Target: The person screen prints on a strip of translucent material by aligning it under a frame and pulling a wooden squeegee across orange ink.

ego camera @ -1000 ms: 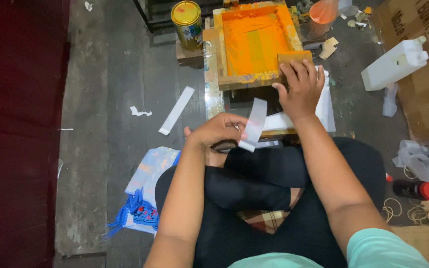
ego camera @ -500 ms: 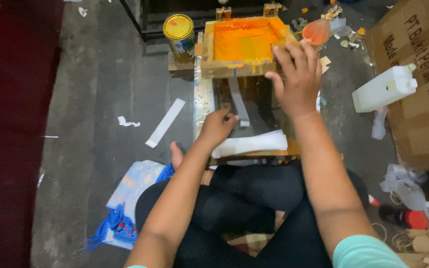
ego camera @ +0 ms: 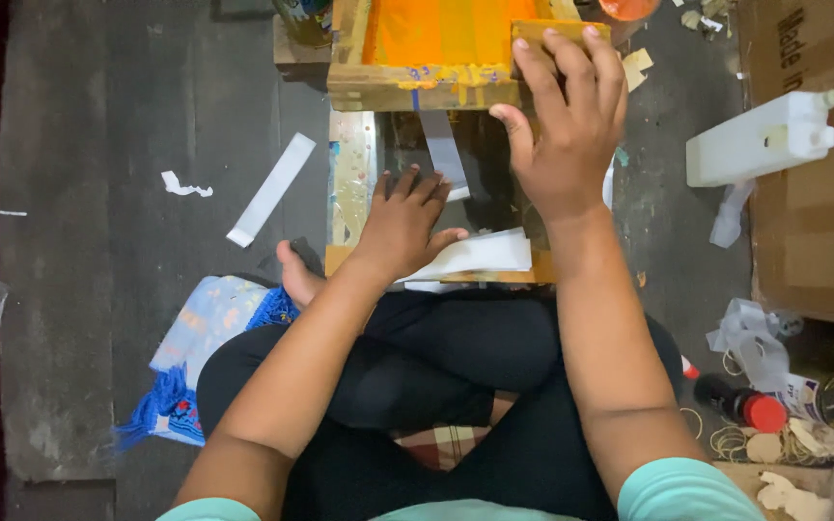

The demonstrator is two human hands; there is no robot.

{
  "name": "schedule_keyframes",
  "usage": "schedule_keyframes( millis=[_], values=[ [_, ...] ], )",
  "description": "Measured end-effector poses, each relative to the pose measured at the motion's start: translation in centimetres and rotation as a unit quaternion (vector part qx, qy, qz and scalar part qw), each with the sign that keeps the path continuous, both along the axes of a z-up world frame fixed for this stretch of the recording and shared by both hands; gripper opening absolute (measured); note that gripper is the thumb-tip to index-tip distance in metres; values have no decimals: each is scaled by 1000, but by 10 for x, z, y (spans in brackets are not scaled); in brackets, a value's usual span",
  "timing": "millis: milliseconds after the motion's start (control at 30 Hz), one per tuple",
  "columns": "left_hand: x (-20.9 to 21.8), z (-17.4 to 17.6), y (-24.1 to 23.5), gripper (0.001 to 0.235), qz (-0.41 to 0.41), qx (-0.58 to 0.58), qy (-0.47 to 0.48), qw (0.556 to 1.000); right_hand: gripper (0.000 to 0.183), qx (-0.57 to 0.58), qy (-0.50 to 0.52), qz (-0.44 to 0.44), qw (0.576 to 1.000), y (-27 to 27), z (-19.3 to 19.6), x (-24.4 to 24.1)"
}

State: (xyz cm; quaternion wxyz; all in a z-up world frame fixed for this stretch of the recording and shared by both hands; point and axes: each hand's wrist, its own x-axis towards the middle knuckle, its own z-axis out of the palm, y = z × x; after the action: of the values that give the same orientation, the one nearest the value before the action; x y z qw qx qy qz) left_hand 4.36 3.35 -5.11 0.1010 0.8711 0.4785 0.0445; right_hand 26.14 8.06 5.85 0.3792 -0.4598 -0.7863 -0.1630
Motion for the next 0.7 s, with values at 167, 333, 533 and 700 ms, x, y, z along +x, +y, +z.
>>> schedule_keyframes(
  millis=[167,333,533,700],
  values=[
    [3,-3,-2,70,0,-13,-3,1000,39,-8,2,-5,1000,-2,1,-1],
    [2,-8,-1,73,13,4,4,1000,41,-12,-5,-8,1000,-2,-2,-1],
    [3,1,2,77,22,-86,16,996,43,-14,-5,-13,1000,-1,-5,-1],
    [3,-14,2,75,21,-12,-15,1000,41,-13,2,0,1000,-1,-5,1]
  ],
)
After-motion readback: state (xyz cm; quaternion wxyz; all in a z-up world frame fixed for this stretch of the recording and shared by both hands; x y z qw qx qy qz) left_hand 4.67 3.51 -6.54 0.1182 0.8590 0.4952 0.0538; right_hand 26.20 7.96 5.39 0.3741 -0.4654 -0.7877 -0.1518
